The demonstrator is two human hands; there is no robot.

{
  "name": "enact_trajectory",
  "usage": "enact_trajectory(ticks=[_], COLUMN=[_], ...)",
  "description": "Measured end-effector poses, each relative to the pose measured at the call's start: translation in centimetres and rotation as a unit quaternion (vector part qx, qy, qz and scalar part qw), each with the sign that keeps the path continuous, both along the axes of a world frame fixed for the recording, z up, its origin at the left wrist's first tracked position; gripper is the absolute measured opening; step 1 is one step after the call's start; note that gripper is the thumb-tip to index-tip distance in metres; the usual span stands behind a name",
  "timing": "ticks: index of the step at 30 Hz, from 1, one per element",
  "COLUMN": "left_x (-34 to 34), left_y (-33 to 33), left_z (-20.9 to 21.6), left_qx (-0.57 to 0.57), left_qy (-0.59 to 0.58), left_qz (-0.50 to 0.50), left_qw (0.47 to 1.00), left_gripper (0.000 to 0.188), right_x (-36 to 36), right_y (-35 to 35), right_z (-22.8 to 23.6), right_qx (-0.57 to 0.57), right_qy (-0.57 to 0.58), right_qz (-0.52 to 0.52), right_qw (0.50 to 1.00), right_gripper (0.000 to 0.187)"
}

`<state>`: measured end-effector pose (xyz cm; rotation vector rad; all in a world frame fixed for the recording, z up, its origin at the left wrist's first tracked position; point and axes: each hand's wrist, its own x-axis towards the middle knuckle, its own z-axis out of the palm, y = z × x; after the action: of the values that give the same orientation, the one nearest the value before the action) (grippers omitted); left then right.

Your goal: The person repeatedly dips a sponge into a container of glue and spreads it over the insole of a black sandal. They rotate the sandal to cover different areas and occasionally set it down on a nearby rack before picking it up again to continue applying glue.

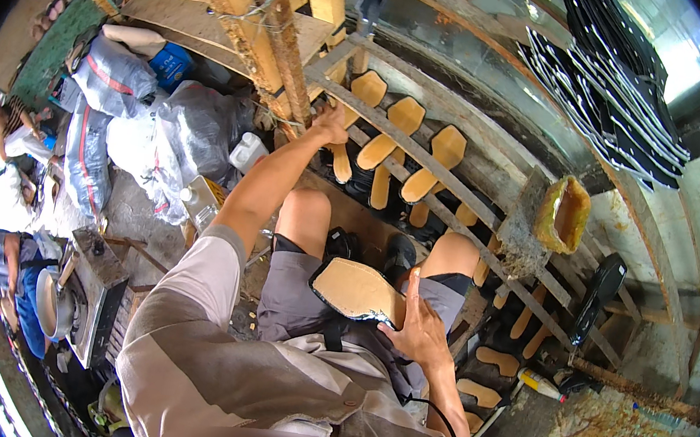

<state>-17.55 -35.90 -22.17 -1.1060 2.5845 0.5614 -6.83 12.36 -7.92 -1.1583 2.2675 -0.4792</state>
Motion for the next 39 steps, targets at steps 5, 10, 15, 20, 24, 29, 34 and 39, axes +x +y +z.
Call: enact_trajectory(ticks=[5, 10, 15, 20, 24, 29, 34, 39], left_x=[7.5, 26.5, 37.3, 35.0, 25.0, 14.7, 13.0, 14.2], left_y=[4.5, 8.6, 2.7, -9.2, -17.6, -22.8, -22.4, -20.7], left_z=[6.4, 7.4, 9.6, 14.3, 13.8, 12.5, 12.8, 13.2], left_qx=[0.104, 0.126, 0.082, -0.059, -0.186, -0.073, -0.008, -0.103], left_qy=[0.098, 0.398, 0.383, 0.449, 0.391, 0.322, 0.378, 0.365], left_qz=[0.010, 0.076, 0.219, 0.234, 0.126, -0.032, -0.073, -0.114], left_qw=[0.990, 0.906, 0.894, 0.861, 0.893, 0.943, 0.923, 0.918], left_gripper=[0.104, 0.100, 0.099, 0.105, 0.098, 0.085, 0.069, 0.083], right_x=[0.5, 1.5, 2.0, 2.2, 2.5, 2.7, 2.0, 0.7], right_y=[-1.1, -2.2, -3.2, -3.3, -2.9, -1.7, -0.6, -0.7], right_z=[0.1, 0.3, 0.2, 0.6, 0.7, -0.3, -1.2, -1.4], right_qx=[-0.019, -0.039, -0.032, -0.043, -0.025, -0.026, -0.074, -0.052], right_qy=[-0.006, -0.005, -0.018, 0.011, -0.017, -0.007, -0.024, -0.045], right_qz=[0.005, 0.030, 0.045, 0.032, 0.021, 0.005, -0.006, -0.003], right_qw=[1.000, 0.999, 0.998, 0.998, 0.999, 1.000, 0.997, 0.998], right_gripper=[0.137, 0.135, 0.133, 0.133, 0.134, 0.133, 0.129, 0.128])
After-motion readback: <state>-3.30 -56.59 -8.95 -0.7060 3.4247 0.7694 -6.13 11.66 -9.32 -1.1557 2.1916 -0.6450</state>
